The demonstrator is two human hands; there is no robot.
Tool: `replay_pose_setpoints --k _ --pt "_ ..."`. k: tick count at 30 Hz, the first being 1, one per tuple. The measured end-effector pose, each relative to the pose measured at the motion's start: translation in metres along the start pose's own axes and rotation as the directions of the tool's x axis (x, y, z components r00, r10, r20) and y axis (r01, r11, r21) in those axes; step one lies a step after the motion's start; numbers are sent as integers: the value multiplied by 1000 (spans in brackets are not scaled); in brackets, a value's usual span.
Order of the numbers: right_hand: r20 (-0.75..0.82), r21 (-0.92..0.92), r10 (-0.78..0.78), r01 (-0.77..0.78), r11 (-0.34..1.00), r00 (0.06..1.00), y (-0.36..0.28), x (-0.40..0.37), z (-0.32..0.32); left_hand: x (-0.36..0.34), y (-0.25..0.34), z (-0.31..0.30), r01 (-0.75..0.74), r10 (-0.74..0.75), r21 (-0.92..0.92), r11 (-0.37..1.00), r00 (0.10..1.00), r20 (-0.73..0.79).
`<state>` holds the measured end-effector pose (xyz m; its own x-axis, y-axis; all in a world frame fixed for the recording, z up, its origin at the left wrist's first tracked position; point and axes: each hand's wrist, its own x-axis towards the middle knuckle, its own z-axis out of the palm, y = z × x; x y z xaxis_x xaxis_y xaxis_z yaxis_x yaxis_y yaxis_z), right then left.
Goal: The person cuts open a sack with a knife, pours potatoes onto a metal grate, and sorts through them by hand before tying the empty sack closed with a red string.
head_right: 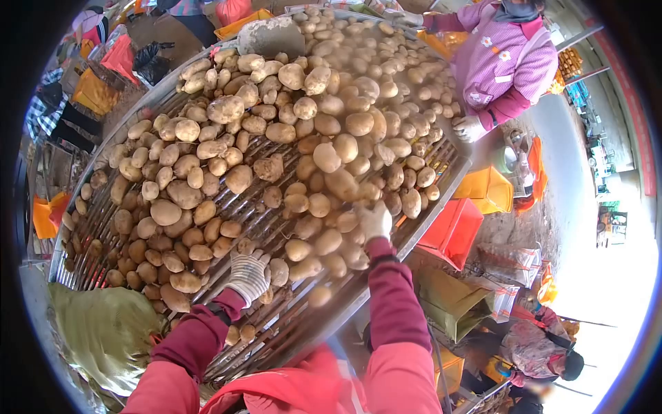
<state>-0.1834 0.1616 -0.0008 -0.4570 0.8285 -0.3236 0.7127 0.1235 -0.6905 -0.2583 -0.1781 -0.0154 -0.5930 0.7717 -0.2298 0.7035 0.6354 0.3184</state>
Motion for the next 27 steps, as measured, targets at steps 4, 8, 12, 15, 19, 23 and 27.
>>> replay_pose_setpoints --k 4,8,12,15,19,23,27 --pt "64 136 -8 -1 991 998 20 -41 7 3 7 -23 -10 9 26 1000 998 67" --pt "-24 102 -206 208 973 978 15 -29 -5 6 5 -20 -31 25 73 997 996 83" --pt "-189 -147 -357 333 931 915 -38 42 -23 4 0 -19 -78 78 -52 996 997 -7" --pt "-100 -377 -372 310 872 923 -39 116 -6 6 4 -23 -77 76 34 996 997 7" --pt "-28 -406 -204 175 897 979 -56 130 13 6 5 -21 -61 61 -28 998 998 -2" --pt "-104 -537 -344 238 809 933 -50 103 8 9 6 -24 -54 53 -41 998 998 -24" --pt "128 403 253 -283 870 959 -38 45 -43 10 6 -26 -51 51 24 998 999 0"
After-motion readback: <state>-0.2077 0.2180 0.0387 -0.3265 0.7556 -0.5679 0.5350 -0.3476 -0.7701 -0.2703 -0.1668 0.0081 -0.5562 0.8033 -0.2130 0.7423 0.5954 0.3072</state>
